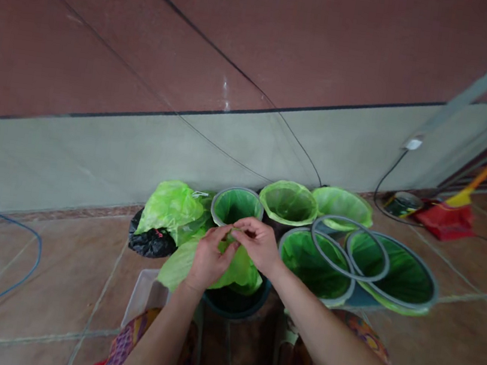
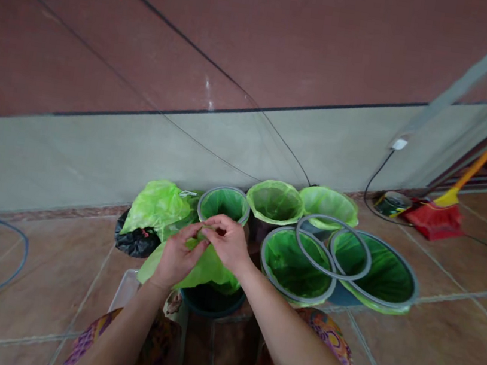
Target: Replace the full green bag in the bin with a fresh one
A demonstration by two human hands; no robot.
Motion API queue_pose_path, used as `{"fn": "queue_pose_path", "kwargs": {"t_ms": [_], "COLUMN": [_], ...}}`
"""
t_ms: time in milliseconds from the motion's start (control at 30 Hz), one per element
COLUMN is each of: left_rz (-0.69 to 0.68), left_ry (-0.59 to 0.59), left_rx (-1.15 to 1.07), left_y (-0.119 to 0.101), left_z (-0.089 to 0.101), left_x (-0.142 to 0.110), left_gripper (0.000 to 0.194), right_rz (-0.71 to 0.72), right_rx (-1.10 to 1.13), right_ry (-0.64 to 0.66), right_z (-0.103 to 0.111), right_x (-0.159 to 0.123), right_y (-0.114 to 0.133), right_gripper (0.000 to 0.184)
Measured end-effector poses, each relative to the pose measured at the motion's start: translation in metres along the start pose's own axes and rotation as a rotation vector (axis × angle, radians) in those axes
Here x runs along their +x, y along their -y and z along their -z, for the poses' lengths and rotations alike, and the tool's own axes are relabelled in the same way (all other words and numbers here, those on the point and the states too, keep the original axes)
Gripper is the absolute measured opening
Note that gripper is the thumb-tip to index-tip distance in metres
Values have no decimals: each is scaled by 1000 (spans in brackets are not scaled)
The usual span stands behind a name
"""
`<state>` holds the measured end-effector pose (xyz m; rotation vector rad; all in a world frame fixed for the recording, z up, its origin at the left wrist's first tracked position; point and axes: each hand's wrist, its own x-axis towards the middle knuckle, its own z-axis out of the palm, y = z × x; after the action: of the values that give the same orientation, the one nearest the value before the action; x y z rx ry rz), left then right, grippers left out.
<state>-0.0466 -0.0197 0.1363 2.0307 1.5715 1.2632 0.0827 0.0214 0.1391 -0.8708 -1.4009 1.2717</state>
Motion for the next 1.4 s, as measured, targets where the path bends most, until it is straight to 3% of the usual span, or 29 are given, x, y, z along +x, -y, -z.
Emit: {"fn": "queue_pose_path", "kwargs": {"t_ms": [100, 233, 333, 400, 467, 633, 733, 900, 1000, 1133, 1333, 1400], "left_rz": [120, 247, 331, 359, 365, 367, 354, 379, 367, 366, 375, 383], "left_ry": [-21, -136, -252, -352, -469, -732, -864, -886, -873, -878, -824, -830], "left_rx": [-143, -370, -534, -600, -639, -729, -770, -821, -781, -789, -809, -811], "left_y": [6, 15, 20, 23, 26, 40, 47, 53, 54, 52, 48, 50], "left_z": [7, 16, 21, 26, 32, 55, 68, 80, 80, 77, 71, 73], "left_x": [3, 7, 11, 14, 17, 22, 22, 19, 18, 19, 19, 19], "left_gripper": [18, 15, 17, 18, 18, 17, 17, 19, 20, 20, 18, 17], "right_rz": [-22, -52, -14, 28, 42, -16, -122, -404, -664, -1114, -1053, -1061], "right_rx": [-26, -105, -362, -594, -754, -873, -899, -754, -551, -170, 148, 175], "right_ry": [87, 275, 357, 360, 340, 295, 165, 21, -19, -60, -110, -178], "right_z": [4, 8, 8, 9, 10, 23, 39, 50, 31, -8, -31, -32], "right_x": [3, 0, -4, -7, -7, -1, 5, 7, -10, -40, -36, -30], "right_y": [-5, -13, -17, -19, -21, -30, -35, -47, -61, -87, -101, -101], "right_gripper": [19, 28, 13, 3, 11, 16, 14, 29, 36, 48, 10, 11]}}
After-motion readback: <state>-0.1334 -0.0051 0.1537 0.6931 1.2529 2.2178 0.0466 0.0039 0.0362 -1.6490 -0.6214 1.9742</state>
